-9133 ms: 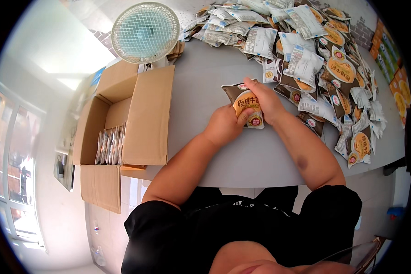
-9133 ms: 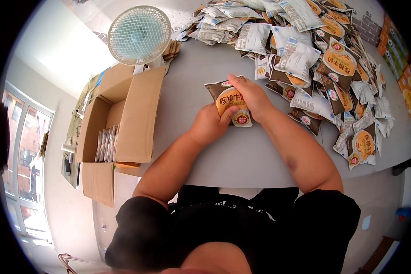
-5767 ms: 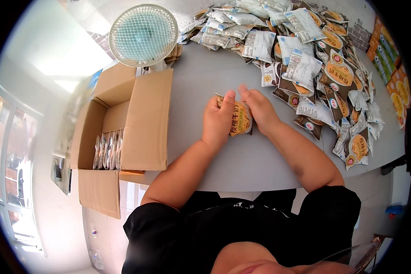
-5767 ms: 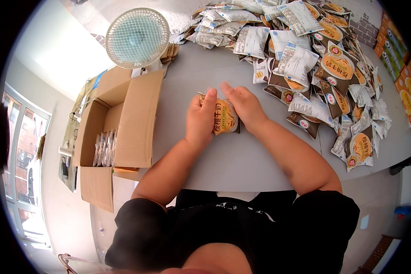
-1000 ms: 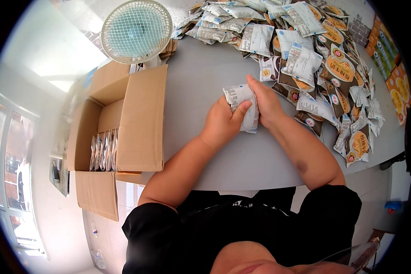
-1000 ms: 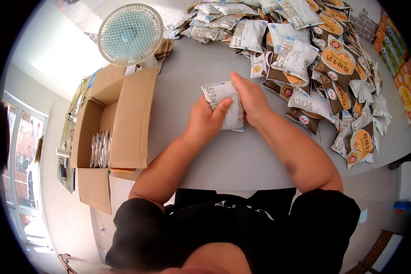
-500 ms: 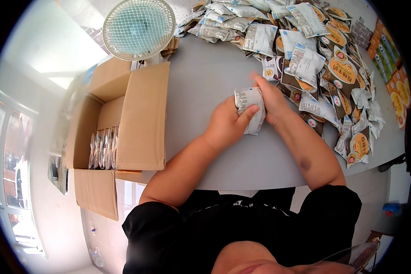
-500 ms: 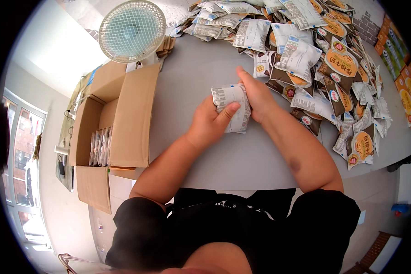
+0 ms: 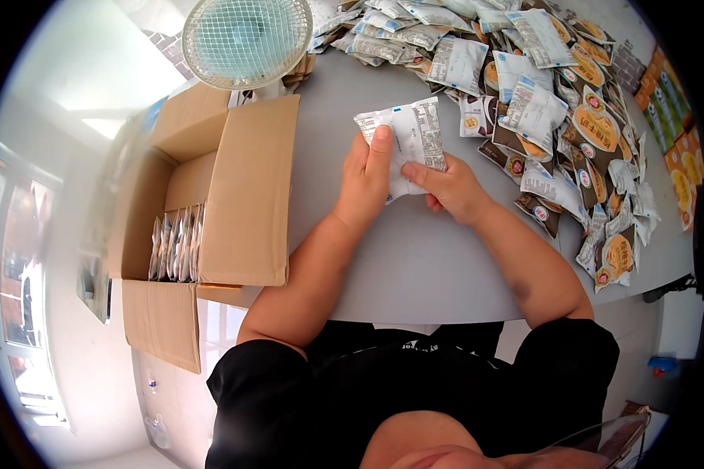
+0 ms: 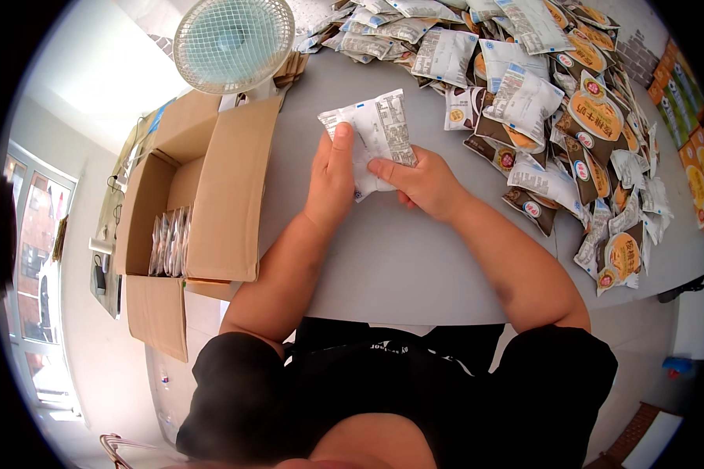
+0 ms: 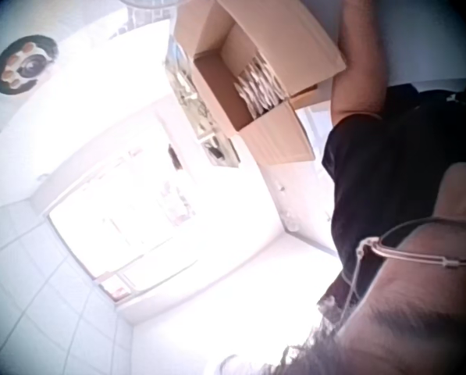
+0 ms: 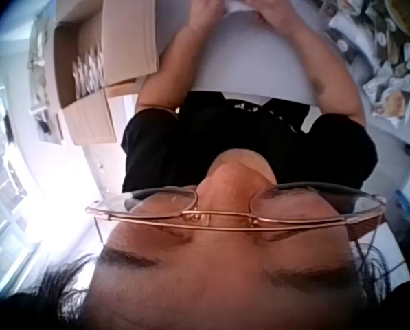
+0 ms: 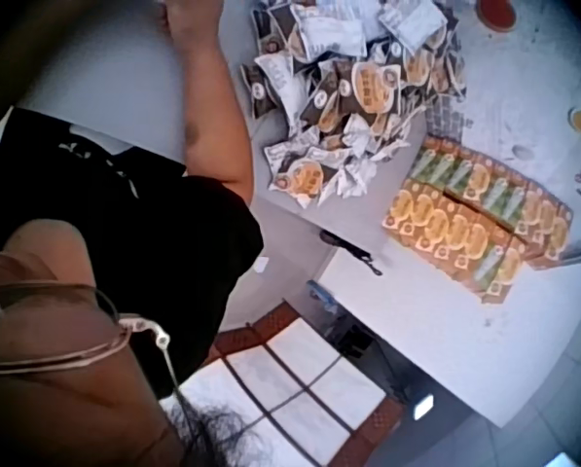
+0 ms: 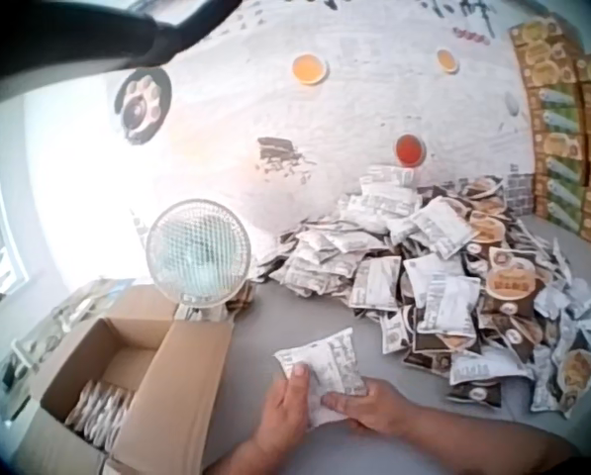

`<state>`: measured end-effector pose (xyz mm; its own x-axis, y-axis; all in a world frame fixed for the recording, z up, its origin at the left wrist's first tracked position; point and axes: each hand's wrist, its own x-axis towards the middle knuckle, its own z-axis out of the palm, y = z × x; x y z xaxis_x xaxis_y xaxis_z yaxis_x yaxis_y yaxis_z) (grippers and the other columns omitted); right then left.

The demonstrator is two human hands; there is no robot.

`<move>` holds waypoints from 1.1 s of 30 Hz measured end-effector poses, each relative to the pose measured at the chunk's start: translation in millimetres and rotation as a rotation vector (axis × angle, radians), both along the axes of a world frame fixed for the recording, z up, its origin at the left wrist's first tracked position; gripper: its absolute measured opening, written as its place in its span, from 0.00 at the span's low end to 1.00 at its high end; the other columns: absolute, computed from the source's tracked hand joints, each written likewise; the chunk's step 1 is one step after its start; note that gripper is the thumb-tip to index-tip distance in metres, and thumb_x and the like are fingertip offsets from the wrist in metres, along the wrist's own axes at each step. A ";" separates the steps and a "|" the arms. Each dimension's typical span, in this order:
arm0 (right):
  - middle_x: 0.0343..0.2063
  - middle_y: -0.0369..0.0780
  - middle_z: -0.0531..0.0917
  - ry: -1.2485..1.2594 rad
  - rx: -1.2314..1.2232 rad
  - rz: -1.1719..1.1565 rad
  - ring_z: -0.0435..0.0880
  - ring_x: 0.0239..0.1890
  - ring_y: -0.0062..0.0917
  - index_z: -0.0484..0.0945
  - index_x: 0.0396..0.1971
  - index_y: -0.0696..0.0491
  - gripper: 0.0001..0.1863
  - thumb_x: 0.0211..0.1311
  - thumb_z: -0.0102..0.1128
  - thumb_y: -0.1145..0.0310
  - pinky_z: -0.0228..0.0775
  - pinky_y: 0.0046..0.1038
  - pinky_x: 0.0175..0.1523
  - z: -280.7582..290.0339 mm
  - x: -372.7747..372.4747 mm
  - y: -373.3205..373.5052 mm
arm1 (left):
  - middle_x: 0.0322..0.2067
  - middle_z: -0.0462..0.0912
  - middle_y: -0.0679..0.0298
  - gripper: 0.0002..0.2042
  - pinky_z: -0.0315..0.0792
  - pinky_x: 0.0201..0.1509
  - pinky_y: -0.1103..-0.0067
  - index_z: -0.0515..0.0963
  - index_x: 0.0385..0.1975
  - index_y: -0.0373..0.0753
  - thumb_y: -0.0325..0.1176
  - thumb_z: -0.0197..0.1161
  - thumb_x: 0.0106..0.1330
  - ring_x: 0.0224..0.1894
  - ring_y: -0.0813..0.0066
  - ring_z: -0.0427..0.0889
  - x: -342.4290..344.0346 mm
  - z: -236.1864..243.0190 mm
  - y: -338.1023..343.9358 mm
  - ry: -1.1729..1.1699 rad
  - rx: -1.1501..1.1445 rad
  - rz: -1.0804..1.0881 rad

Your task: The person picks up small, sealed packets from a pile on a table, folds them, and places them into a cardboard box. The person repeats this process for multiple packets.

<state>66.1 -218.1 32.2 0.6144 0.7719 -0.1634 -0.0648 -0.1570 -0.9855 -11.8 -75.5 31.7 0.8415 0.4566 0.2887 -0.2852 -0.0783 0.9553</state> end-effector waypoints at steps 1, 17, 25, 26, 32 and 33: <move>0.22 0.33 0.78 -0.040 0.001 -0.016 0.74 0.21 0.15 0.79 0.37 0.56 0.20 0.59 0.64 0.52 0.67 0.19 0.26 0.9 -2.8 0.4 | 0.34 0.78 0.63 0.22 0.73 0.40 0.79 0.70 0.41 0.34 0.51 0.45 0.74 0.35 0.77 0.77 0.4 -1.9 4.8 0.089 -0.040 0.011; 0.33 0.35 0.84 -0.155 0.172 0.204 0.79 0.34 0.17 0.81 0.40 0.57 0.14 0.62 0.63 0.62 0.72 0.23 0.41 -18.4 -14.8 -0.6 | 0.31 0.79 0.61 0.17 0.77 0.39 0.71 0.72 0.38 0.36 0.45 0.46 0.75 0.32 0.70 0.80 -7.0 22.5 -3.6 0.206 -0.843 -0.156; 0.30 0.35 0.82 -0.080 0.010 0.277 0.78 0.31 0.15 0.81 0.40 0.57 0.16 0.59 0.65 0.60 0.71 0.22 0.36 5.9 -17.9 -6.2 | 0.31 0.78 0.61 0.16 0.76 0.38 0.72 0.73 0.35 0.36 0.44 0.50 0.73 0.33 0.71 0.79 2.1 0.5 8.2 0.240 -0.763 -0.076; 0.29 0.35 0.82 -0.026 -0.032 0.274 0.77 0.29 0.15 0.81 0.40 0.56 0.16 0.59 0.65 0.60 0.70 0.21 0.33 11.8 -18.4 -6.6 | 0.31 0.78 0.61 0.16 0.76 0.39 0.72 0.73 0.37 0.35 0.45 0.51 0.73 0.34 0.71 0.79 2.5 1.6 10.8 0.277 -0.774 -0.059; 0.22 0.32 0.78 -0.027 -0.082 0.291 0.70 0.17 0.14 0.80 0.35 0.54 0.16 0.55 0.67 0.58 0.62 0.20 0.21 1.0 5.4 -10.2 | 0.31 0.78 0.62 0.23 0.71 0.35 0.77 0.75 0.36 0.33 0.53 0.55 0.69 0.32 0.75 0.75 -1.8 3.8 15.4 0.174 0.013 0.046; 0.22 0.32 0.78 -0.030 -0.107 0.320 0.70 0.17 0.14 0.80 0.35 0.54 0.16 0.55 0.68 0.57 0.62 0.20 0.22 1.8 4.7 -9.9 | 0.31 0.78 0.61 0.24 0.71 0.35 0.77 0.75 0.35 0.32 0.54 0.56 0.68 0.32 0.75 0.75 -4.4 5.9 12.4 0.194 0.125 0.012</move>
